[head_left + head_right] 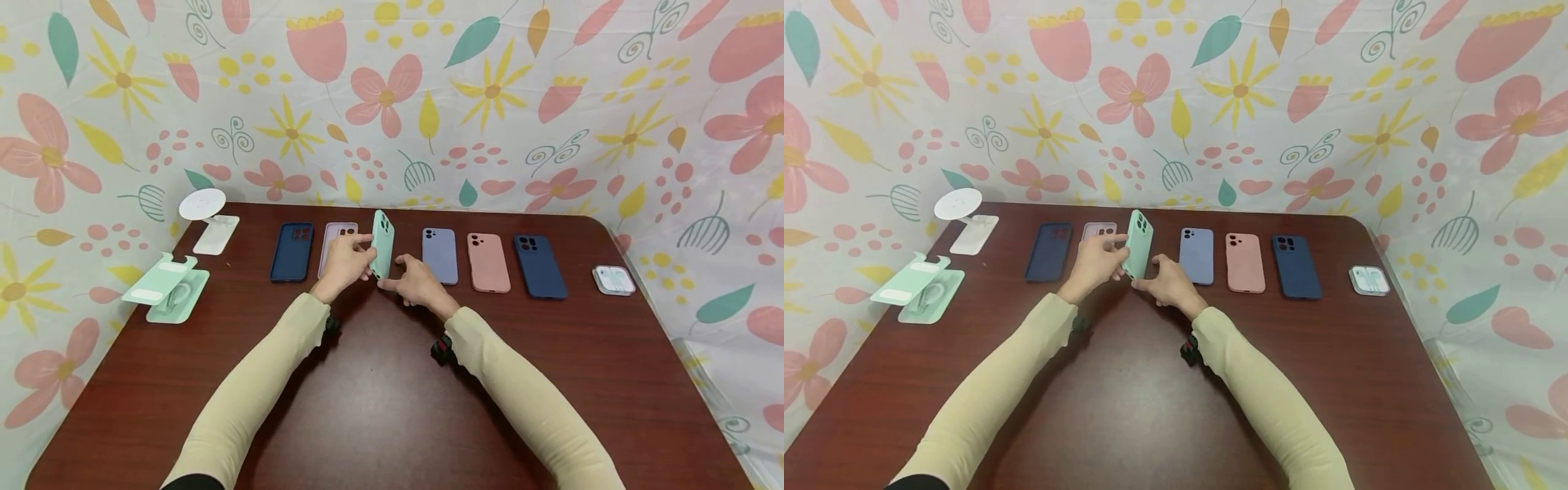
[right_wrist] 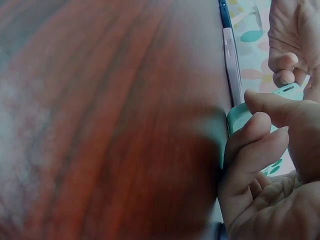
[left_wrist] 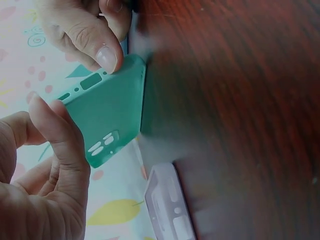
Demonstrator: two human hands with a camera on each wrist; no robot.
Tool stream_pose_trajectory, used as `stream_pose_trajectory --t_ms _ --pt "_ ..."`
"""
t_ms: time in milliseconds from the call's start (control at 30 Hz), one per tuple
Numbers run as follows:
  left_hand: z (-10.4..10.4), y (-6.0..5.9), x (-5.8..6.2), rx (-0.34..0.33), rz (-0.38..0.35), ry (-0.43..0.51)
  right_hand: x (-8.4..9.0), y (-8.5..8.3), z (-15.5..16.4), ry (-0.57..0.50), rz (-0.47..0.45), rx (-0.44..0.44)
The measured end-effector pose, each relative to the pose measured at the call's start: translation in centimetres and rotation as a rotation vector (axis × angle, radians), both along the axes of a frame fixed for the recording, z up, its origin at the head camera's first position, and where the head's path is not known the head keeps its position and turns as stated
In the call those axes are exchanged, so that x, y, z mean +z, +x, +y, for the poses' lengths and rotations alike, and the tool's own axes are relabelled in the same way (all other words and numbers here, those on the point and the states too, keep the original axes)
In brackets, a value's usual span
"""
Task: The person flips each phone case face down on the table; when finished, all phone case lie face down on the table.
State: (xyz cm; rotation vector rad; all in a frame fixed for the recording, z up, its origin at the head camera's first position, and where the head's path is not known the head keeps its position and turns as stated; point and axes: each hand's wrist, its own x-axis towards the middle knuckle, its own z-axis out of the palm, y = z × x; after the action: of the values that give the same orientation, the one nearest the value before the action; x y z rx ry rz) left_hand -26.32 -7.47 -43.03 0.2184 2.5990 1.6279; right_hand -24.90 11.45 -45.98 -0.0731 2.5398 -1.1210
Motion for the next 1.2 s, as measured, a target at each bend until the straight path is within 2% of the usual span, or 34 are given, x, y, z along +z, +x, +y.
stream_pose_trajectory --t_ms 400,767,1000,1200 --pt "0.1 -0.1 -0.9 0.009 -0.026 -0.026 0.0 0.0 0.2 -0.006 0.003 -0.034" --pt "0.7 0.1 -1.0 -0.067 -0.17 -0.197 0.0 0.3 0.3 -0.025 -0.013 -0.093" --pt "1.0 0.0 -1.5 -0.087 -0.249 -0.193 0.1 0.6 0.4 -0.028 -0.012 -0.116" --pt "1.3 0.0 -1.5 -0.095 -0.265 -0.224 0.2 0.7 0.4 -0.018 -0.017 -0.123"
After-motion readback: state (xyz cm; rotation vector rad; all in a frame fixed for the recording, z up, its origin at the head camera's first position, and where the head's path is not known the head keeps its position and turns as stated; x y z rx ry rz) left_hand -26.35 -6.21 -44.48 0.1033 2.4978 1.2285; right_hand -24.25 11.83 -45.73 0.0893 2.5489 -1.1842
